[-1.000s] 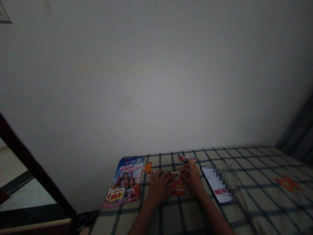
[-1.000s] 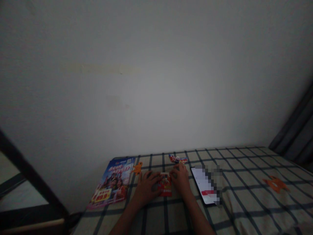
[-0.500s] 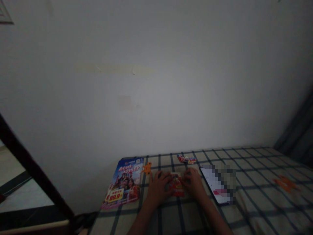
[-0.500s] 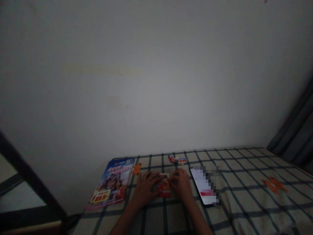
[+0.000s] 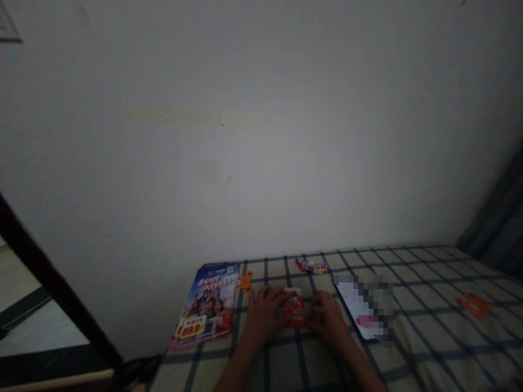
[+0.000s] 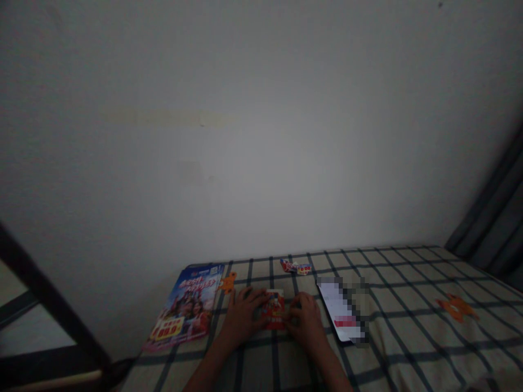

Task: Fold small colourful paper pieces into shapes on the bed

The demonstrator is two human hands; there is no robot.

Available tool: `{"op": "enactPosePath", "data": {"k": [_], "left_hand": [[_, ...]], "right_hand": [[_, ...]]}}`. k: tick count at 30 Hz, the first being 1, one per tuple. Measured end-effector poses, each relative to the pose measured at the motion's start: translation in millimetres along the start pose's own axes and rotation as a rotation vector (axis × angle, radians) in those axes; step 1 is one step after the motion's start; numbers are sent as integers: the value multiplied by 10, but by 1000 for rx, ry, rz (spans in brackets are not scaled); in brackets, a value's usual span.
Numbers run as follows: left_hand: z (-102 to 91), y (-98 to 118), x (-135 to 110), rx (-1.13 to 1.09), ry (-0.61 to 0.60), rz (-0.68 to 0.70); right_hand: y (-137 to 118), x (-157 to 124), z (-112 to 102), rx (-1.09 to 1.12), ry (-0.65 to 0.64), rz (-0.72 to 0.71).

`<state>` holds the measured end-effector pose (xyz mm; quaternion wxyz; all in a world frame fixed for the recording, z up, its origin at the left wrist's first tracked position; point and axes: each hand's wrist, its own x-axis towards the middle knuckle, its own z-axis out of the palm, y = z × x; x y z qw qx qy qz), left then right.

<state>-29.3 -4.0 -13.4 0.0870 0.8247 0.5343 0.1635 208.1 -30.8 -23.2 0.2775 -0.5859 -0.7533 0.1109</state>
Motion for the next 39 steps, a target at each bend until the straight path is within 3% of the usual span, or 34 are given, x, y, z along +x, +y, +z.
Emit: {"op": "enactPosePath", "data": {"k": [9, 19, 31, 39], "left_hand": [[-42, 36, -2, -13, -26, -12], [-75, 66, -18, -15, 14, 7], [-66, 41, 28, -3, 108, -43], [59, -58, 69, -29, 230, -111]], "right_hand": [[42, -70, 19, 10, -28, -34], [9, -84, 21, -20, 32, -64], [-160, 216, 82, -170, 73, -38], [-84, 206, 169, -185, 95, -85]]}}
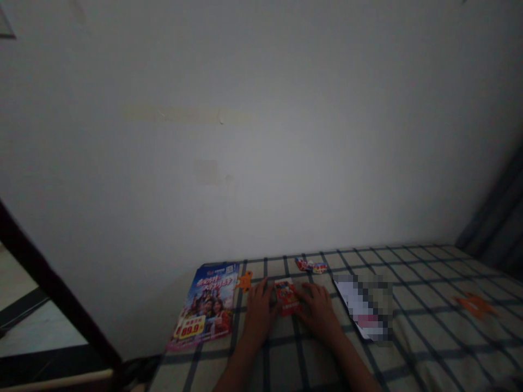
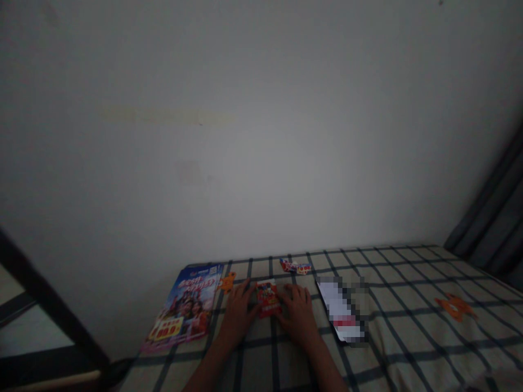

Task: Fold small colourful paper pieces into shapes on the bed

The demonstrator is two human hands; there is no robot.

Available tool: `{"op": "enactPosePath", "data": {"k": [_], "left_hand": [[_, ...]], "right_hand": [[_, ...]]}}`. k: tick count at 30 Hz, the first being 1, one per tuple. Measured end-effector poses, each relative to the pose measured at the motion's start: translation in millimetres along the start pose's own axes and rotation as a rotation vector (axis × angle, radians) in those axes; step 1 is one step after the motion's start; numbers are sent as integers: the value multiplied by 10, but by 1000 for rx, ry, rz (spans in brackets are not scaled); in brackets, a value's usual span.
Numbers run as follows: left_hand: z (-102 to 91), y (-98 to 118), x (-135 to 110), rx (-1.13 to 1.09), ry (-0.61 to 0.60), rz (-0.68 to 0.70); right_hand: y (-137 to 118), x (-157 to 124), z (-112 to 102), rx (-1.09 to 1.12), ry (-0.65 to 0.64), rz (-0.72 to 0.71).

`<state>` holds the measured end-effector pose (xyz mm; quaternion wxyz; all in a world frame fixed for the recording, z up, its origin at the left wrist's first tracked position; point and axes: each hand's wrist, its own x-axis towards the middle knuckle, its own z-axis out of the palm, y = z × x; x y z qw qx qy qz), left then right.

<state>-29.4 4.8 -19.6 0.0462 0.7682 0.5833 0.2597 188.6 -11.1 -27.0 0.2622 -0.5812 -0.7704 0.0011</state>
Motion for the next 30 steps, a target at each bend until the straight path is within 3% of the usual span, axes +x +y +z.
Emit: {"op": "enactPosePath", "data": {"k": [12, 18, 30], "left_hand": [[27, -22, 19, -44, 70, 39], [47, -24, 22, -65, 115, 60], [-46, 37, 24, -101, 40, 53]], "right_hand": [[-47, 14, -136, 72, -108, 1], [-35, 15, -123, 86, -92, -9], [13, -6, -82, 137, -61, -34]]}}
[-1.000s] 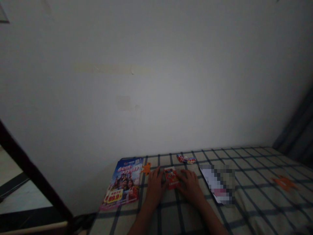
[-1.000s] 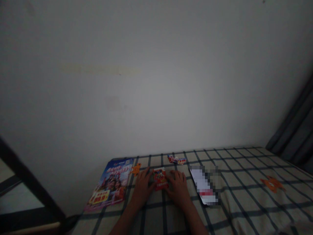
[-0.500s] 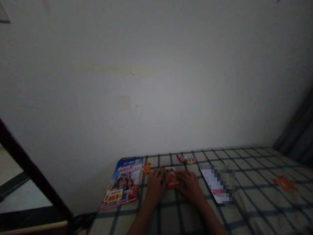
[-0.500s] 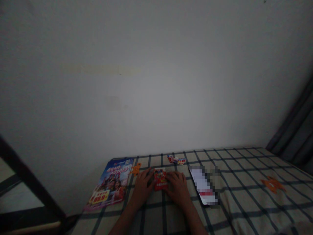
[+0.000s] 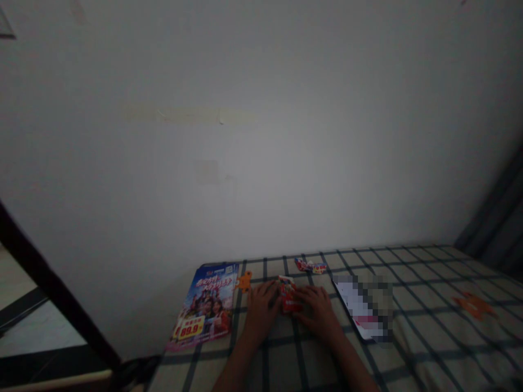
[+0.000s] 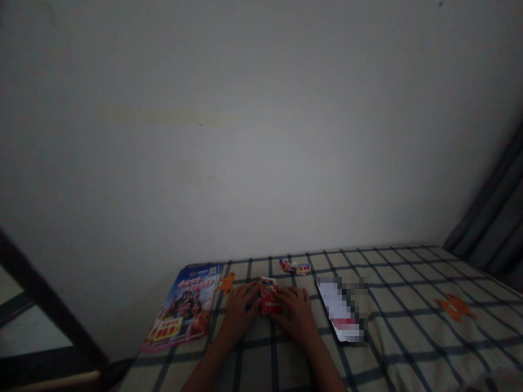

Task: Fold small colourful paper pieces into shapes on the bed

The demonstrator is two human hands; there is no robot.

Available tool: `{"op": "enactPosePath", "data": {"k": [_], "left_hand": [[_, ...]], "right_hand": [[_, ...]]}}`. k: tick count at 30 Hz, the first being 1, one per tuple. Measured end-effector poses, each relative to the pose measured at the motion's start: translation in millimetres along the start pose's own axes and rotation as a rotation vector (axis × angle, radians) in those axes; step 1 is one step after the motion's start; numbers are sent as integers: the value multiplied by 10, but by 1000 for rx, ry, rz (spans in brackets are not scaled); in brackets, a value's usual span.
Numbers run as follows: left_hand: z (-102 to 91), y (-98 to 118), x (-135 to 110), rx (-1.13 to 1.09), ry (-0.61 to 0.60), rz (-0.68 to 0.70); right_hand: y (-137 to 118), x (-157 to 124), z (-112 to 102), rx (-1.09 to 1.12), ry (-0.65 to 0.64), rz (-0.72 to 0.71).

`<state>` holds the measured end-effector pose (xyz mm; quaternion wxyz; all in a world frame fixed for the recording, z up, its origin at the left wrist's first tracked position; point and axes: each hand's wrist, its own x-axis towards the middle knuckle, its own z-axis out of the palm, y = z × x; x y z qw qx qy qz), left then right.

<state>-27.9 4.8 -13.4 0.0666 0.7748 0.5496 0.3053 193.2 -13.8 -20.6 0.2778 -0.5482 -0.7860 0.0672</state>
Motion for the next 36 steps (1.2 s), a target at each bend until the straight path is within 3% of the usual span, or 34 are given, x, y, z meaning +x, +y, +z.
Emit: {"op": "enactPosePath", "data": {"k": [10, 32, 36], "left_hand": [[-21, 30, -22, 2, -43, 46], [-52, 90, -78, 77, -217, 106], [-64, 99, -75, 56, -211, 95]], "right_hand": [[105, -4, 104, 122, 114, -18], [243, -3, 125, 420, 376, 262], [278, -2, 120, 361, 494, 339]]}}
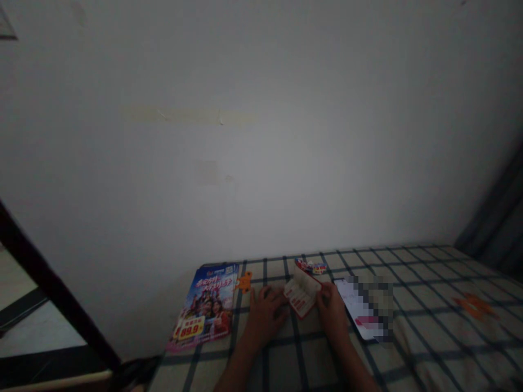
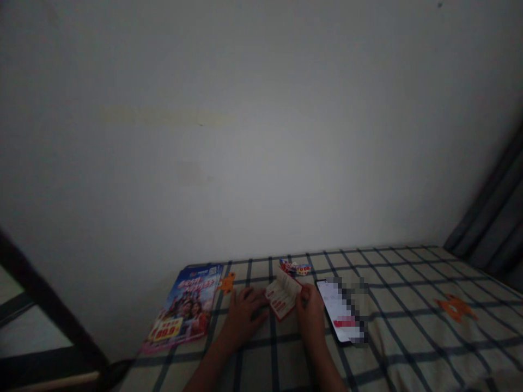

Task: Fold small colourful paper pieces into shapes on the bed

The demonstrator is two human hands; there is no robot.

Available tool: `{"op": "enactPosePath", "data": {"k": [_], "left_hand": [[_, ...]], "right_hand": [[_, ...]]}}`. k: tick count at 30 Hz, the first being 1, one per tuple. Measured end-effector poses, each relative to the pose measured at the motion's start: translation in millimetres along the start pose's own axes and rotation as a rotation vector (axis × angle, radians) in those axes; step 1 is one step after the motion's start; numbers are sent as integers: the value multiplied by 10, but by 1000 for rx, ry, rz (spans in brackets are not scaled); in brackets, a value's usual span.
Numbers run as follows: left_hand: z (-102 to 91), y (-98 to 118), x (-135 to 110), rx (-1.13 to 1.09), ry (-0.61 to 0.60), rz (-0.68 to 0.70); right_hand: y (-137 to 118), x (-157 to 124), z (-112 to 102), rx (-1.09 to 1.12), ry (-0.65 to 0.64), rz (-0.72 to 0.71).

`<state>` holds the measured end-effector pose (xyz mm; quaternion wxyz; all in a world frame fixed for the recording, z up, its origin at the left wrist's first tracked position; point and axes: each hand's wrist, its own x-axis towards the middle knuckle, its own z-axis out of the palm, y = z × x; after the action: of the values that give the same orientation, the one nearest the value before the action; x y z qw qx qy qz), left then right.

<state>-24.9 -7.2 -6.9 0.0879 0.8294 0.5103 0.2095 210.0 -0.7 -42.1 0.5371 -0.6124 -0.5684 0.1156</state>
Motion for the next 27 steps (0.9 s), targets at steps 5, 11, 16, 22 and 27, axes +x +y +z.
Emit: {"op": "enactPosePath", "data": {"k": [5, 11, 16, 22, 27], "left_hand": [[-55, 37, 2, -36, 18, -11], [-67, 49, 2, -65, 35, -7], [-14, 7, -2, -49, 49, 19], [-38, 27, -7, -20, 46, 17], [-3, -7, -3, -26, 25, 27]], "right_hand": [[-71, -14, -25, -263, 77, -26], [-144, -68, -20, -596, -6, -142], [-218, -82, -23, -650, -39, -241], [-271, -97, -1, -665, -55, -252], [-267, -117, 15, -677, -164, -228]]}}
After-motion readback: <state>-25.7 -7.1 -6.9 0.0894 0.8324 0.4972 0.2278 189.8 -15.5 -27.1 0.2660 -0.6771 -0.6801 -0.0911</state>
